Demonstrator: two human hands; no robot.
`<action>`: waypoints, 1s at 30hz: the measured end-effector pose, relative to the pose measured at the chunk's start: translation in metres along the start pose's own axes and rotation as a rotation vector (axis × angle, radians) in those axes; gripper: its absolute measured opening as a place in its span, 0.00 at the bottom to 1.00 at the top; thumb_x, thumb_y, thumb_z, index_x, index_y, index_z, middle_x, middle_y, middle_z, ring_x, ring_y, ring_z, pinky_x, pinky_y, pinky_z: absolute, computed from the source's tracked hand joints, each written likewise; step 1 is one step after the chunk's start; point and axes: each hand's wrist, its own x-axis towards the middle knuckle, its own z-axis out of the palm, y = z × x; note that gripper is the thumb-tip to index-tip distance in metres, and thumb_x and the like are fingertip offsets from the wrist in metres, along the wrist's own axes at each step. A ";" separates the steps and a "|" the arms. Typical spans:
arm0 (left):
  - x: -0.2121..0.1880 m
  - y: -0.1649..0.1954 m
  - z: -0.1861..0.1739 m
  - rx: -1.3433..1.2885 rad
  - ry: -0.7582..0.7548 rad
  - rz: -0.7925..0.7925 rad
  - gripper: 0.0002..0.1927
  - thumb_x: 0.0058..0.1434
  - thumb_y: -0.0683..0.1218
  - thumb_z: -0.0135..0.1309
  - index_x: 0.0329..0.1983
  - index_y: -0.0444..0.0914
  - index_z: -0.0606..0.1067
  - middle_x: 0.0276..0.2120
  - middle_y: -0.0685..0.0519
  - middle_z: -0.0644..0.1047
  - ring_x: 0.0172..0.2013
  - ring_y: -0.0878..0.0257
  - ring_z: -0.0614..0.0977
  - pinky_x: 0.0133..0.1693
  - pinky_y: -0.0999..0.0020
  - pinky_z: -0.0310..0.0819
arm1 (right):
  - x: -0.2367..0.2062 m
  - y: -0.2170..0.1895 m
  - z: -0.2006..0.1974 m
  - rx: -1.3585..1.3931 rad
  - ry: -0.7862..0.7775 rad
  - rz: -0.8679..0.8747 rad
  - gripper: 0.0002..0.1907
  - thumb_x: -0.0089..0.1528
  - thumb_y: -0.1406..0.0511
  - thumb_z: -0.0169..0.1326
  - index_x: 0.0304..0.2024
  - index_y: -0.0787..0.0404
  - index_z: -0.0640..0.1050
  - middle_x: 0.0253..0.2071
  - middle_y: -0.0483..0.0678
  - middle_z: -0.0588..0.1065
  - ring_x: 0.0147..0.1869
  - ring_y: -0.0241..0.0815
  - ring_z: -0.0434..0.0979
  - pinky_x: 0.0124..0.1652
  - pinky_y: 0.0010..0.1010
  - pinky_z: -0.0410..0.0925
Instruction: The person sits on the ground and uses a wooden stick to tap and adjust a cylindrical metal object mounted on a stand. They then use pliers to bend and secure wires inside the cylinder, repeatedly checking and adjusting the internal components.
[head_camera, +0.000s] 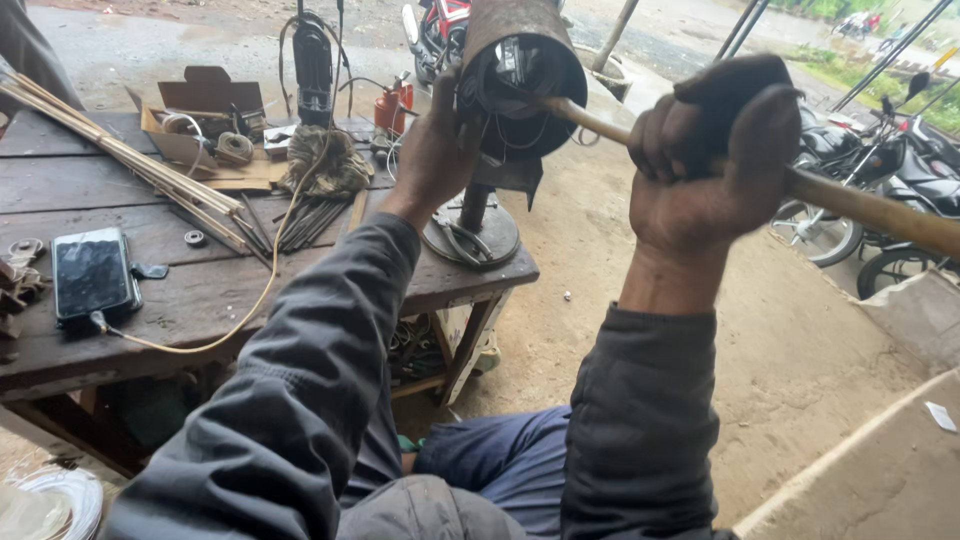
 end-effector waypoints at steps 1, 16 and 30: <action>-0.001 0.004 -0.001 0.005 0.002 -0.014 0.27 0.73 0.44 0.49 0.71 0.41 0.54 0.42 0.42 0.84 0.43 0.44 0.88 0.38 0.52 0.80 | -0.001 -0.002 -0.002 -0.010 -0.006 0.010 0.23 0.77 0.50 0.47 0.40 0.64 0.74 0.17 0.42 0.54 0.15 0.32 0.48 0.21 0.29 0.50; -0.030 0.003 -0.009 0.215 0.154 0.120 0.32 0.68 0.50 0.60 0.71 0.38 0.61 0.49 0.41 0.79 0.46 0.49 0.83 0.45 0.57 0.79 | -0.134 -0.144 -0.061 0.115 0.212 0.019 0.31 0.74 0.45 0.39 0.38 0.63 0.79 0.15 0.41 0.60 0.16 0.31 0.50 0.20 0.29 0.50; -0.230 0.054 -0.059 -0.254 -0.475 -0.034 0.19 0.61 0.45 0.64 0.55 0.40 0.77 0.41 0.48 0.82 0.39 0.53 0.85 0.40 0.62 0.80 | -0.199 -0.055 -0.019 0.201 0.334 0.558 0.29 0.75 0.47 0.46 0.48 0.67 0.79 0.32 0.54 0.72 0.34 0.44 0.68 0.37 0.37 0.63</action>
